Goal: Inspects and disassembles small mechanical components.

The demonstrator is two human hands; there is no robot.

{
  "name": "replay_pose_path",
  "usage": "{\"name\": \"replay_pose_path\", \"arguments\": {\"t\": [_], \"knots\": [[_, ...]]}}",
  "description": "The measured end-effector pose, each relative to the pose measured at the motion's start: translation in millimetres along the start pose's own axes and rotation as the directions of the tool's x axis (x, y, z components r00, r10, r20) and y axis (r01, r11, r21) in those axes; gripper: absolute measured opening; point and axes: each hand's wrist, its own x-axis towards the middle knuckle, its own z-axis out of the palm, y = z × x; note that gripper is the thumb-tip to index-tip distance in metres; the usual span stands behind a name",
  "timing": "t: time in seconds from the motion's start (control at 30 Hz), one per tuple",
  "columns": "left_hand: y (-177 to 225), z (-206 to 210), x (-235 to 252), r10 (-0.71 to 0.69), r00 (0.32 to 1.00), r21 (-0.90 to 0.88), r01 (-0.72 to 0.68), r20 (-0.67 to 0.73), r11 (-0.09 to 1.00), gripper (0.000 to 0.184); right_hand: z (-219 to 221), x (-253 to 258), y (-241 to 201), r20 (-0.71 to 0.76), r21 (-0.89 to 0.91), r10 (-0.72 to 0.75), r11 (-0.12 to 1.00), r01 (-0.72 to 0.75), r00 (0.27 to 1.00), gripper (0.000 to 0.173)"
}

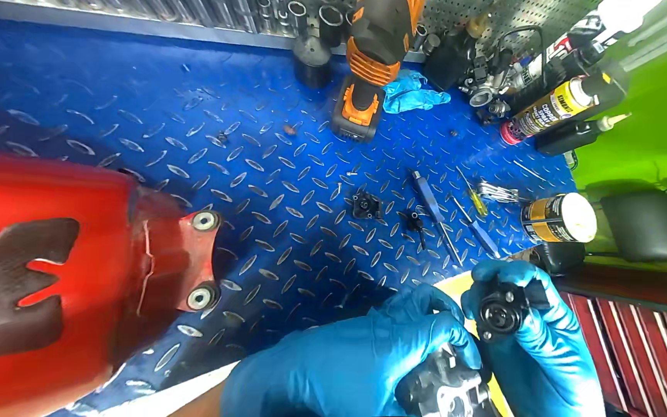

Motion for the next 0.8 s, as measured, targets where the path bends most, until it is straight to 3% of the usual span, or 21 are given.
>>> {"name": "replay_pose_path", "arguments": {"t": [0.13, 0.3, 0.5, 0.7, 0.8], "knots": [[21, 10, -2, -0.11, 0.979, 0.082, 0.125, -0.173, 0.989, 0.07, 2, -4, -2, -0.002, -0.042, 0.029, 0.999, -0.029, 1.0, 0.018], [23, 20, -14, -0.012, 0.955, 0.173, 0.066, -0.297, 0.983, 0.044, 0, -4, 1, -0.008, -0.028, 0.017, 0.999, -0.017, 1.0, 0.021], [33, 24, -16, 0.088, 0.931, 0.27, 0.012, -0.355, 0.963, 0.025, 0, -5, -2, -0.018, -0.087, 0.027, 0.996, -0.029, 0.999, 0.018], [46, 25, -9, -0.009, 0.925, 0.183, 0.084, -0.381, 0.98, 0.016, 4, -7, -4, -0.006, -0.161, 0.008, 0.987, -0.008, 1.0, 0.021], [51, 20, -3, -0.051, 0.956, 0.243, 0.125, -0.29, 0.962, 0.017, 6, -7, -1, -0.014, -0.16, 0.001, 0.987, -0.003, 1.0, 0.021]]}}
